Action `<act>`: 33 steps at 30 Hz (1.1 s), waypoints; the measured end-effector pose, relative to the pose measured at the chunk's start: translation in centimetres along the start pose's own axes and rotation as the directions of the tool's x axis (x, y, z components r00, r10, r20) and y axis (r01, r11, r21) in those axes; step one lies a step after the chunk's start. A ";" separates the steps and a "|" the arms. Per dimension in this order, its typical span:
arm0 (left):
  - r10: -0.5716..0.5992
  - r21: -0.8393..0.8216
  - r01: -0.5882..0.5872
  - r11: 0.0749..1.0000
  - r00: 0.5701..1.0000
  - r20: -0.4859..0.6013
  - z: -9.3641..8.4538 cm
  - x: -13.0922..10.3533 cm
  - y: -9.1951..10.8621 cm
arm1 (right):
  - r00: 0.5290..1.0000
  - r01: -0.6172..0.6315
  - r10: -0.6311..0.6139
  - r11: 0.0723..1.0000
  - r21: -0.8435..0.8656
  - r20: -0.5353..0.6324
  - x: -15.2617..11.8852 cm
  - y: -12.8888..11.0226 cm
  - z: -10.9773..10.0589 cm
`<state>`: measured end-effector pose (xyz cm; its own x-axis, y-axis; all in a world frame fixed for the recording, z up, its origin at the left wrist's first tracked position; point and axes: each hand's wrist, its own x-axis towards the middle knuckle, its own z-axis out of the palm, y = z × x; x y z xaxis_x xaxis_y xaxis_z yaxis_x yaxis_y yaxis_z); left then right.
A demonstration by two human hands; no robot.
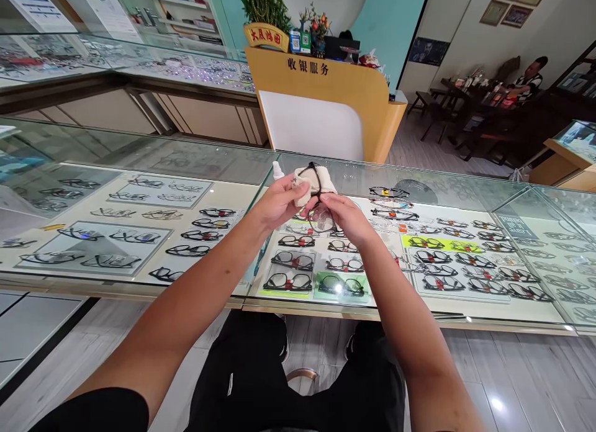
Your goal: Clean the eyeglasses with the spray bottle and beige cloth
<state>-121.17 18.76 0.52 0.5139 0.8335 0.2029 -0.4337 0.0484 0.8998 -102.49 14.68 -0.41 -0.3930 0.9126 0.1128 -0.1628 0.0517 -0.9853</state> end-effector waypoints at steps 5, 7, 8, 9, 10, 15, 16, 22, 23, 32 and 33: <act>0.031 0.023 -0.029 0.999 0.997 -0.073 0.3 0.1 -0.8 | 0.999 0.021 -0.020 0.999 -0.039 0.030 0.2 0.6 0.1; 0.046 0.014 -0.044 0.999 0.992 -0.120 0.2 0.3 -1.2 | 0.998 0.036 -0.031 0.994 -0.105 0.055 0.1 0.6 0.2; 0.049 0.004 -0.049 0.999 0.991 -0.123 0.1 0.4 -1.3 | 0.998 0.046 -0.037 0.989 -0.144 0.060 0.1 0.5 0.2; 0.048 -0.008 -0.049 0.999 0.993 -0.112 0.0 0.5 -1.3 | 0.997 0.055 -0.045 0.982 -0.180 0.060 0.0 0.4 0.2; 0.047 -0.023 -0.050 0.999 0.994 -0.099 -0.1 0.6 -1.2 | 0.997 0.061 -0.051 0.976 -0.207 0.053 -0.2 0.2 0.2; 0.024 -0.093 -0.029 0.995 0.998 -0.056 -0.6 0.4 -0.1 | 0.995 0.045 -0.058 0.985 -0.168 -0.077 -0.6 -0.5 -0.3; 0.026 -0.099 -0.031 0.995 0.998 -0.049 -0.6 0.3 0.0 | 0.994 0.050 -0.064 0.987 -0.153 -0.089 -0.6 -0.5 -0.4; 0.070 -0.069 -0.075 0.995 0.995 -0.072 0.2 0.2 -0.6 | 0.992 0.057 -0.084 0.964 -0.261 -0.093 -0.5 -0.4 0.1; 0.086 -0.069 -0.092 0.993 0.993 -0.079 0.3 0.3 -0.8 | 0.992 0.056 -0.086 0.957 -0.283 -0.097 -0.5 -0.5 0.2; 0.060 -0.160 -0.076 0.984 0.993 -0.102 -0.2 0.5 -0.8 | 0.989 0.069 -0.098 0.967 -0.245 -0.110 -0.6 -0.7 -0.2; 0.052 -0.148 -0.064 0.987 0.995 -0.087 -0.2 0.4 -0.7 | 0.990 0.062 -0.087 0.974 -0.218 -0.109 -0.6 -0.6 -0.4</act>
<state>-120.74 19.19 -0.13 0.4247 0.8795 0.2147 -0.5704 0.0757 0.8179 -101.81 14.31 0.06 -0.2758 0.9435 0.1834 0.0144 0.1949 -0.9807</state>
